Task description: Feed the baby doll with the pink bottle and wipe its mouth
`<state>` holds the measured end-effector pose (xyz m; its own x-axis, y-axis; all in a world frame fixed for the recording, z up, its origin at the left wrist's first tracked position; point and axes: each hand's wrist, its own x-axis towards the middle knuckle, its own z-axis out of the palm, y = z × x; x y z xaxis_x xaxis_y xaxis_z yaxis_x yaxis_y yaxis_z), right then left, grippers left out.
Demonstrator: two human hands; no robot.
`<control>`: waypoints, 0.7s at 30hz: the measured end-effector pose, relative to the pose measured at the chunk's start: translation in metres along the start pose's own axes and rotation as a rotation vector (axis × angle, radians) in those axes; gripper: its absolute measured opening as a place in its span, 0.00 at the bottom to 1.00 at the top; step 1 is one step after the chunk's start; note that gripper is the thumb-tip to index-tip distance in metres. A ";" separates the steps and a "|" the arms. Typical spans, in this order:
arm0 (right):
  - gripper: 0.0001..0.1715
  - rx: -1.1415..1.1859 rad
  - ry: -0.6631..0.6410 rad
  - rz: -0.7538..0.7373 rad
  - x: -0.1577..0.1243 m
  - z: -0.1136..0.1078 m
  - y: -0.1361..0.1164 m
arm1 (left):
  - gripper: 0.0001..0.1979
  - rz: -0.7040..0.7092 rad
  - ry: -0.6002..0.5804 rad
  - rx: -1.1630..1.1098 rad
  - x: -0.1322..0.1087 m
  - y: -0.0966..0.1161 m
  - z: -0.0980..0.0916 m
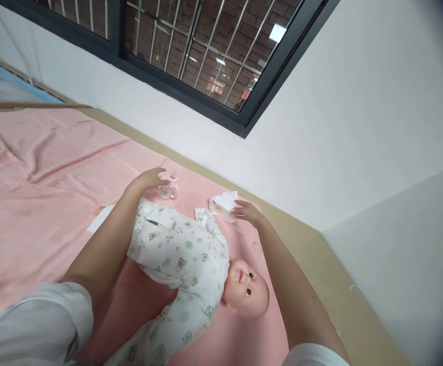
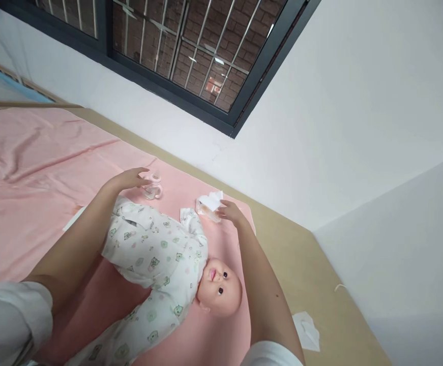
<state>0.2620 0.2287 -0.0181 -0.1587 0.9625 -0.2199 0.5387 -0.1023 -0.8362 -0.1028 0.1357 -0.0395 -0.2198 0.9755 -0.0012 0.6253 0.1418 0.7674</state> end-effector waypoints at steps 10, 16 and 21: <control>0.25 -0.080 0.035 -0.024 -0.006 0.000 0.018 | 0.22 0.077 -0.048 0.039 0.008 -0.008 0.008; 0.19 -0.164 0.169 -0.140 -0.014 -0.026 0.039 | 0.28 0.082 -0.078 -0.009 0.016 -0.019 0.014; 0.20 -0.375 0.441 -0.210 -0.027 -0.055 0.092 | 0.31 0.053 -0.103 -0.031 0.019 -0.024 0.018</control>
<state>0.3612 0.2068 -0.0620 0.0215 0.9740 0.2256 0.7999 0.1186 -0.5883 -0.1080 0.1539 -0.0695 -0.1081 0.9938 -0.0242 0.6099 0.0855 0.7878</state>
